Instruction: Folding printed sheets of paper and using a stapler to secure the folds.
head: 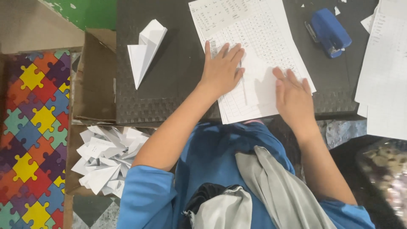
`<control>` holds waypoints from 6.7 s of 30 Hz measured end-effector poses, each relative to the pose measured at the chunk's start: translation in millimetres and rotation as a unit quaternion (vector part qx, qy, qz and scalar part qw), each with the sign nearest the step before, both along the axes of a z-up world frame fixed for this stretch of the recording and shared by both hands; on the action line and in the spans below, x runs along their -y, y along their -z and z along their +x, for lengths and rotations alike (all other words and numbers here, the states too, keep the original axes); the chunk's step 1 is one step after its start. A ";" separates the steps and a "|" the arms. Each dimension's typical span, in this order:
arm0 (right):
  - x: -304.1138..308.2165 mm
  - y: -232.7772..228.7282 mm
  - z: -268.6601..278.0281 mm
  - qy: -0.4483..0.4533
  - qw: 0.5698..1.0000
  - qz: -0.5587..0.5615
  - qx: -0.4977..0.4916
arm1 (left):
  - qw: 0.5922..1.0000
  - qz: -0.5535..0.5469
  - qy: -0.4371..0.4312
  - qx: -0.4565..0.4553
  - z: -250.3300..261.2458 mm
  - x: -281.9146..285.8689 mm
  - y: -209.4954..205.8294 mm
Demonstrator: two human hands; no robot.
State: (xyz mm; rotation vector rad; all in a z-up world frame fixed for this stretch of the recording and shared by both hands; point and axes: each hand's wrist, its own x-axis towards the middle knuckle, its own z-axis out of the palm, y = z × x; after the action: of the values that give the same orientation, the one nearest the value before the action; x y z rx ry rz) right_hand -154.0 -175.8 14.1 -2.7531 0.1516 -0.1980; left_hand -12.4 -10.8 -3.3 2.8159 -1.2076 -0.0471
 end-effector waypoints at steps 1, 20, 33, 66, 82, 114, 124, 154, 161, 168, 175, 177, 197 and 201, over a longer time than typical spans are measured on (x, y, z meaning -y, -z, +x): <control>4.7 0.9 0.3 0.000 1.000 0.001 0.002 | 1.000 0.001 0.000 0.002 0.6 0.1 0.4; 22.2 3.0 18.2 0.076 0.995 0.006 0.062 | 0.994 0.019 0.012 -0.107 0.1 -7.3 -16.0; 3.5 12.3 33.8 0.105 0.993 -0.031 0.041 | 0.995 -0.015 0.025 -0.095 -2.6 -8.2 -11.0; -44.0 61.9 10.6 -0.112 0.980 0.009 0.165 | 0.952 -0.176 -0.153 -0.200 47.8 27.2 2.2; -32.1 59.2 12.5 -0.117 0.981 0.018 0.153 | 0.967 -0.140 -0.184 -0.102 41.2 42.0 30.8; -25.7 65.9 14.5 -0.115 0.974 0.021 0.193 | 0.930 -0.286 -0.224 -0.050 34.7 34.3 30.0; -23.3 47.9 3.5 -0.132 0.985 -0.048 0.105 | 0.925 -0.264 -0.247 -0.117 46.4 36.5 16.7; -13.8 67.5 1.8 -0.173 0.976 -0.092 0.095 | 0.980 0.006 -0.199 -0.013 -34.4 59.8 23.2; -17.1 67.1 -8.3 -0.158 0.983 -0.070 0.067 | 0.964 -0.198 -0.161 -0.069 -31.3 36.2 45.2; -19.6 56.1 -9.5 -0.139 0.981 0.065 0.122 | 0.906 -0.341 -0.242 -0.058 28.7 8.3 47.1; -21.3 51.2 -7.5 -0.127 0.984 0.068 0.106 | 0.909 -0.136 -0.328 -0.218 38.4 18.3 -14.7; -23.5 47.2 -7.5 -0.126 0.983 0.074 0.107 | 0.906 -0.101 -0.328 -0.246 44.3 19.8 -22.7; -21.9 20.5 -2.5 -0.162 0.985 0.035 0.043 | 0.901 -0.008 -0.284 -0.327 82.5 25.4 -30.9; -20.7 22.3 -2.3 -0.157 0.986 0.056 0.030 | 0.899 -0.021 -0.288 -0.328 80.6 25.1 -33.2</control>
State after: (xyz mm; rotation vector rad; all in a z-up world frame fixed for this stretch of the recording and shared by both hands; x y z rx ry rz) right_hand -156.3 -155.1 -8.1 -2.6109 -0.2779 -0.1798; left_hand 68.2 -35.9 29.9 2.6274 -0.2173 -0.8313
